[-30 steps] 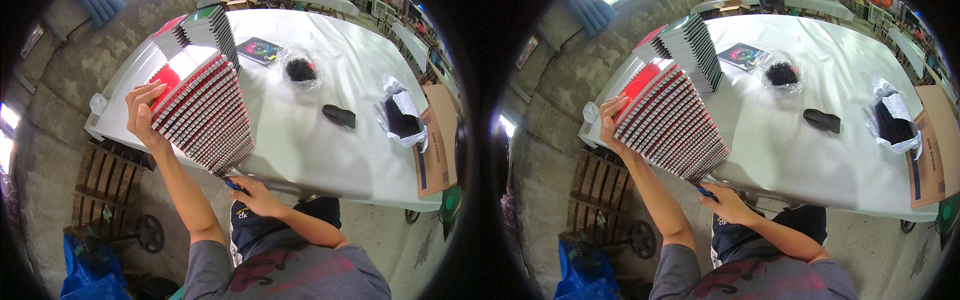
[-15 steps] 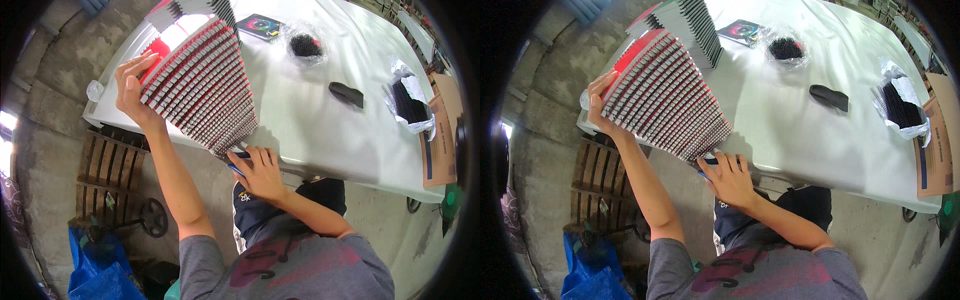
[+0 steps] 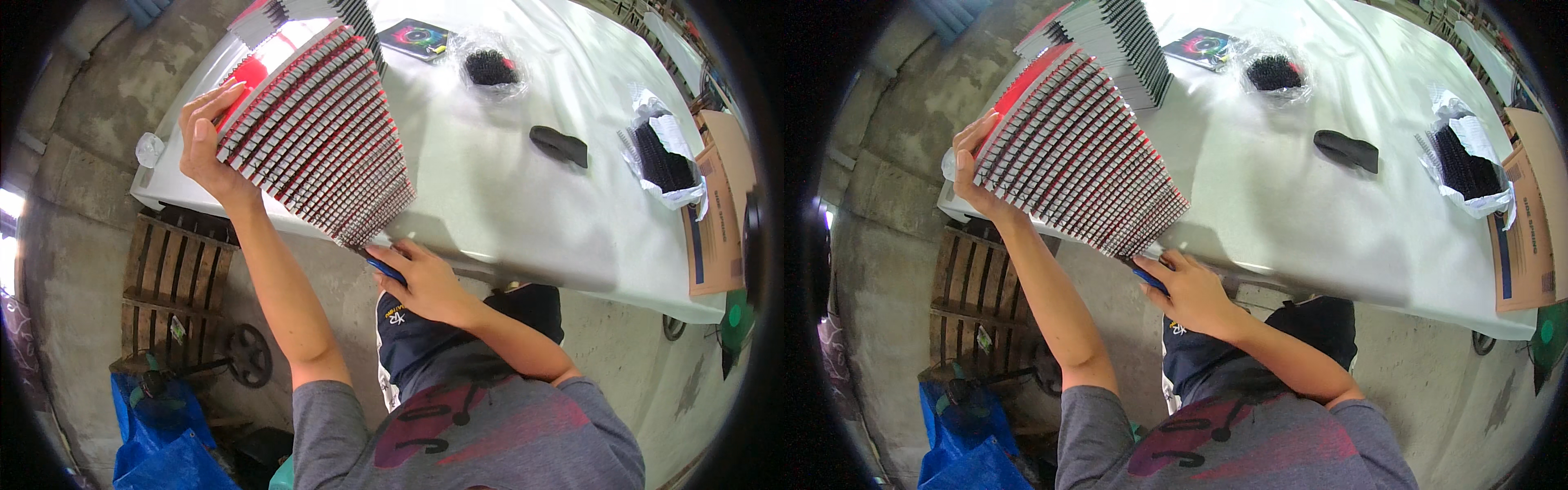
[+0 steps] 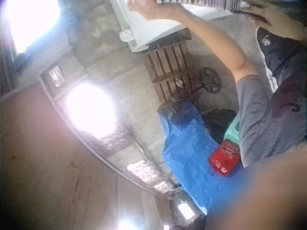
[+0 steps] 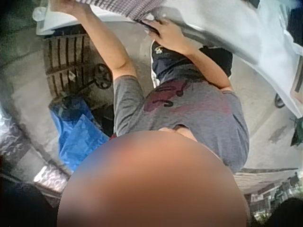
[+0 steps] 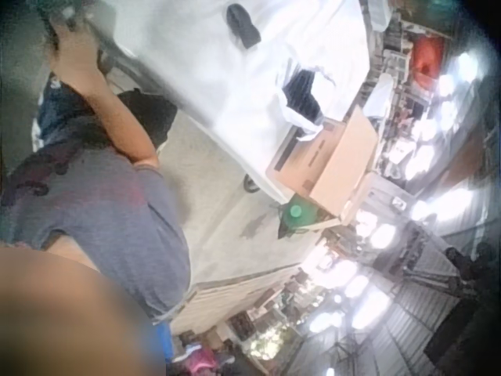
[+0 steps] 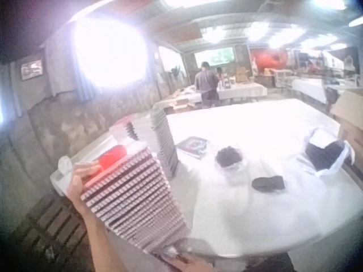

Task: The person uses pliers to trim the spiral binding edges of stacked notebooks. They handle red and purple notebooks, cutting the binding coils and stacking the trimmed units on the table.

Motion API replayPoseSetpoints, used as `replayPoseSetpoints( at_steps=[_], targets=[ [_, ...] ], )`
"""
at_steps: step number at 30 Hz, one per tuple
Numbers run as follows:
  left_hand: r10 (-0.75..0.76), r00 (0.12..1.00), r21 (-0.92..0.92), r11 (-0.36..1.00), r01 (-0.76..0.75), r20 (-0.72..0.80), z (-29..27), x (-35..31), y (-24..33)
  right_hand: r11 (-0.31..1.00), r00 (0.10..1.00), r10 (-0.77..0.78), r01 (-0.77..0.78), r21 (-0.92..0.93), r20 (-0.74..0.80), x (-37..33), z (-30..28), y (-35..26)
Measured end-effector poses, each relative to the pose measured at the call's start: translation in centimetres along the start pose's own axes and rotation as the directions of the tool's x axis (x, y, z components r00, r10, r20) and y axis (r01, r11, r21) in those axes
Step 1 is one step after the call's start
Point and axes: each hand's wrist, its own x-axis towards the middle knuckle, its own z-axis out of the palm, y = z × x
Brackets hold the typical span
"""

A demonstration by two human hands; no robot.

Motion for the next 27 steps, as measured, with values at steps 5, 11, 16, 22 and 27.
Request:
replayPoseSetpoints(
  at_steps=[5,11,16,22,27],
  targets=[
    [-0.017,1.000,-0.010,1.000,0.017,0.014,-0.2,0.0,-0.2,0.905,0.964,-0.204,0.118,-0.409,-0.172,-0.7,0.1,0.1],
    [-0.082,0.994,0.013,0.997,0.082,0.066,-0.5,-0.1,0.0,0.900,0.965,-0.215,0.135,-0.415,-0.151,-0.7,0.5,0.4],
    [-0.075,0.995,-0.019,0.997,0.077,0.068,-0.5,0.0,0.0,0.900,0.968,-0.209,0.134,-0.414,-0.141,-0.7,0.9,0.4],
    [-0.083,0.994,-0.007,0.996,0.084,0.067,-0.6,0.0,-0.1,0.908,0.969,-0.195,0.120,-0.402,-0.153,-0.8,0.8,0.3],
    [-0.096,0.994,-0.009,0.995,0.096,0.062,-0.5,0.0,0.1,0.933,0.986,-0.139,0.099,-0.347,-0.095,-0.6,0.6,0.3]
  ],
)
